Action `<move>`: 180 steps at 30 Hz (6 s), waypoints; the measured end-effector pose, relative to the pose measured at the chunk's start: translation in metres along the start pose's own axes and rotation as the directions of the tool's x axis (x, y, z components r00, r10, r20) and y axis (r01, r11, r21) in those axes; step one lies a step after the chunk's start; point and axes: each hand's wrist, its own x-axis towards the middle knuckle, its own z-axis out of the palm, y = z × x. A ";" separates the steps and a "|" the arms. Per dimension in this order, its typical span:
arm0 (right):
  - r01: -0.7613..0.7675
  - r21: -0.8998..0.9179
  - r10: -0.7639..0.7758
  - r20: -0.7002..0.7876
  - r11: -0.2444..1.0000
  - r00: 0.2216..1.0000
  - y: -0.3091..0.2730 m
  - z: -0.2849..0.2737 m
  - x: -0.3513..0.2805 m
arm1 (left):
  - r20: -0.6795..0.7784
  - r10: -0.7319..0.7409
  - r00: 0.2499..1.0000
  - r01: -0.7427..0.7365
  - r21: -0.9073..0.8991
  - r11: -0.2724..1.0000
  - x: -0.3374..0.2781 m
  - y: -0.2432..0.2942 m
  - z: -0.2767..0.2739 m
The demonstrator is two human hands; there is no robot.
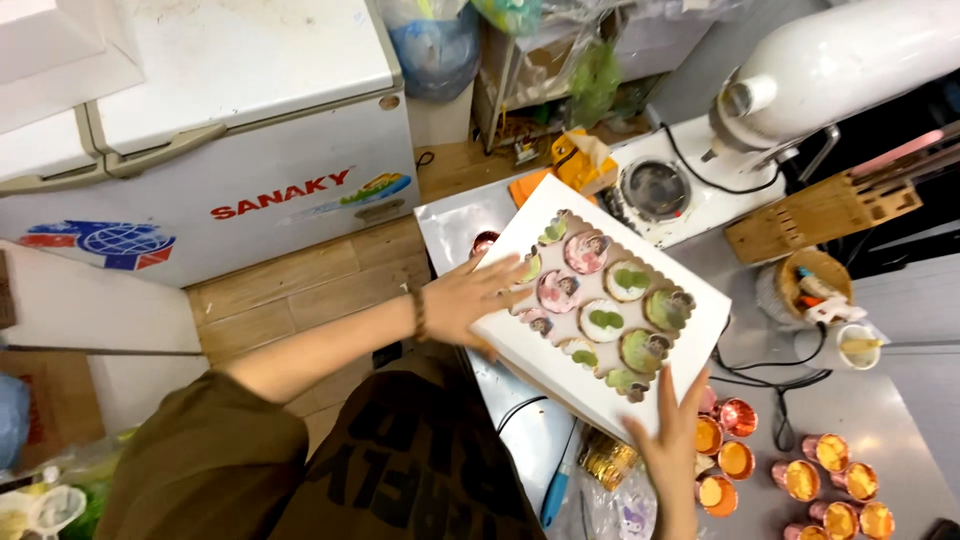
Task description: The person places cupcakes with printed toppers into a white bakery box, closes the cardboard lid, moves the box to a side counter, and then uses scissors to cut a sheet of portrait stickers.
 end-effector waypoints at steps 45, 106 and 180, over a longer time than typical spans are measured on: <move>0.002 0.104 0.022 -0.224 0.995 0.974 0.036 0.014 -0.050 | -0.546 -0.025 0.837 -0.222 -0.382 0.897 -0.068 0.008 0.038; 0.089 0.052 -0.055 -0.462 0.995 0.885 0.015 0.046 -0.070 | -0.587 -0.121 0.801 -0.061 -0.282 0.958 0.002 0.124 0.067; 0.163 -0.408 -0.272 -0.227 0.898 0.935 0.015 0.028 -0.067 | -0.644 0.115 0.756 -0.078 0.085 0.993 -0.070 0.018 0.028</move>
